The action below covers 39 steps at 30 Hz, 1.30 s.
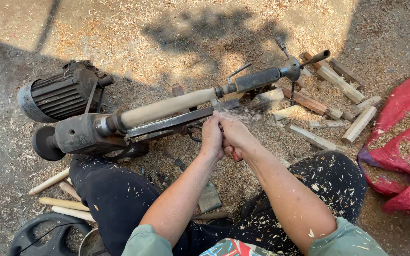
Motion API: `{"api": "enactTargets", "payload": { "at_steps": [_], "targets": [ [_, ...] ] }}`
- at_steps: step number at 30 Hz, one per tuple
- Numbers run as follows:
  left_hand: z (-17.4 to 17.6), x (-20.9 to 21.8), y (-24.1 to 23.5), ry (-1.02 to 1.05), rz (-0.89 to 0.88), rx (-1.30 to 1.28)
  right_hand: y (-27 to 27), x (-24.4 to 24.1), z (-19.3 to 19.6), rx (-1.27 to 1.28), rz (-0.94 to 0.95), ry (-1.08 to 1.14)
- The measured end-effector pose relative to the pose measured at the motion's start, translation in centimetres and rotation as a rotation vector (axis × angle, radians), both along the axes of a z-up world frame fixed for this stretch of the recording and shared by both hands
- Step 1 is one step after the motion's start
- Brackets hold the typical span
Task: The person operates a wood lathe to shape a cylindrical wooden piece using a chisel. They then sand the piece with a sanding block and remove it from the lathe. Finally, they mount a rectangular wooden block onto the lathe and begin shaping it.
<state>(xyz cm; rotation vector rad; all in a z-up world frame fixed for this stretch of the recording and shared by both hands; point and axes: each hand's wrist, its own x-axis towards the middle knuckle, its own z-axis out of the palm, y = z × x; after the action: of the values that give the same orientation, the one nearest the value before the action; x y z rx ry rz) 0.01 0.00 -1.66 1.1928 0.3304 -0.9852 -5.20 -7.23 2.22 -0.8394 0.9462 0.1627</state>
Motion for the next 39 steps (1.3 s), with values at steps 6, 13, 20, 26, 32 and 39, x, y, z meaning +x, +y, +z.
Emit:
{"api": "enactTargets", "payload": {
  "at_steps": [6, 13, 20, 26, 32, 39],
  "targets": [
    [-1.4, 0.5, 0.1, -0.084, -0.01, -0.129, 0.0, 0.5, 0.4, -0.012, 0.016, 0.022],
    [-0.7, 0.3, -0.3, -0.067, -0.049, -0.103, -0.8, 0.1, 1.2, -0.018, 0.033, 0.033],
    [-0.8, 0.0, -0.5, -0.022, -0.046, -0.082, -1.8, -0.3, 1.9, -0.034, 0.138, 0.02],
    [-2.8, 0.0, -0.8, -0.029, 0.008, -0.119, -2.1, -0.1, 2.2, -0.024, 0.134, 0.052],
    [-2.2, -0.2, -0.5, 0.027, 0.03, -0.114, -1.5, -0.3, 2.1, -0.108, 0.144, -0.022],
    [-1.6, 0.4, -0.1, -0.099, -0.036, -0.097, -0.8, 0.3, 2.7, -0.096, 0.12, 0.083]
  ]
}}
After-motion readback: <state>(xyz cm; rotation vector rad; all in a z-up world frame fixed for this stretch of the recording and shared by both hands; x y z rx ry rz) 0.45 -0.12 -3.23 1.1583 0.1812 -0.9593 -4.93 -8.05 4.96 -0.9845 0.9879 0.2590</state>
